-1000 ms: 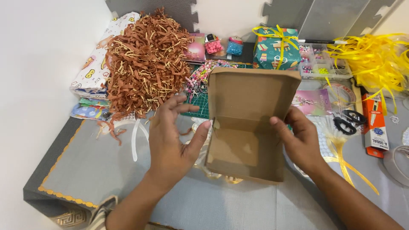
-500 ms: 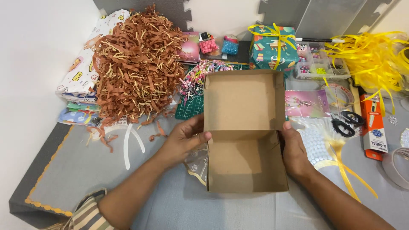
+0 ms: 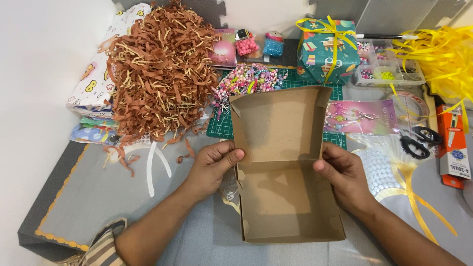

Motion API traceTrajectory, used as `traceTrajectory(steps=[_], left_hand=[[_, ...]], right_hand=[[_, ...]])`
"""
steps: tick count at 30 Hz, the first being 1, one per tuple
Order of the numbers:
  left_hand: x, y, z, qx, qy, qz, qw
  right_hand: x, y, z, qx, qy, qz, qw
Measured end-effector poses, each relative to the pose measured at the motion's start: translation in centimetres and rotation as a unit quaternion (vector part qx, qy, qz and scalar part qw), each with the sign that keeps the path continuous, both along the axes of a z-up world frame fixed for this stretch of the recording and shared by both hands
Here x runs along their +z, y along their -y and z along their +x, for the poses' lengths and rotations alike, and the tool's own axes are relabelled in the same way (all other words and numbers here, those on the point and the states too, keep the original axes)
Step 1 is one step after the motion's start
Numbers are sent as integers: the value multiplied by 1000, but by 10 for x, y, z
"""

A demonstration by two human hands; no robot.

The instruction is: Assembling a small cardboard box and filling it with shredded paper and a keychain

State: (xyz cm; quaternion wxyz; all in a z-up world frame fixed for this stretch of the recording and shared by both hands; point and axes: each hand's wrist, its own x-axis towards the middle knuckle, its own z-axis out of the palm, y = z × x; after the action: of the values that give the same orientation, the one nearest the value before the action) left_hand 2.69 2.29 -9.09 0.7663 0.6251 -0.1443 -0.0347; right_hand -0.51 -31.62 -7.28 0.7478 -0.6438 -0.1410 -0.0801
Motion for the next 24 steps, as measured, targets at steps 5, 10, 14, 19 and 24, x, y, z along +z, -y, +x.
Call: traceTrajectory(steps=[5,10,14,19,24], left_hand=[[31,6,-20,82,49,66,993],[47,19,-39,110,64,139,982],[65,21,-44,101,199,184,957],[81,11,-40,81,170,120,975],[74,1,-36,125,204,136,961]], right_hand=[[30,0,-7,46,-36,93,994],[32,10,-2,49,-12,-38,998],[9,20,1,-49,-58,-75,994],[12,16,-6,-39,-46,-110,992],[12,18,-10,-40,-32,-148,988]])
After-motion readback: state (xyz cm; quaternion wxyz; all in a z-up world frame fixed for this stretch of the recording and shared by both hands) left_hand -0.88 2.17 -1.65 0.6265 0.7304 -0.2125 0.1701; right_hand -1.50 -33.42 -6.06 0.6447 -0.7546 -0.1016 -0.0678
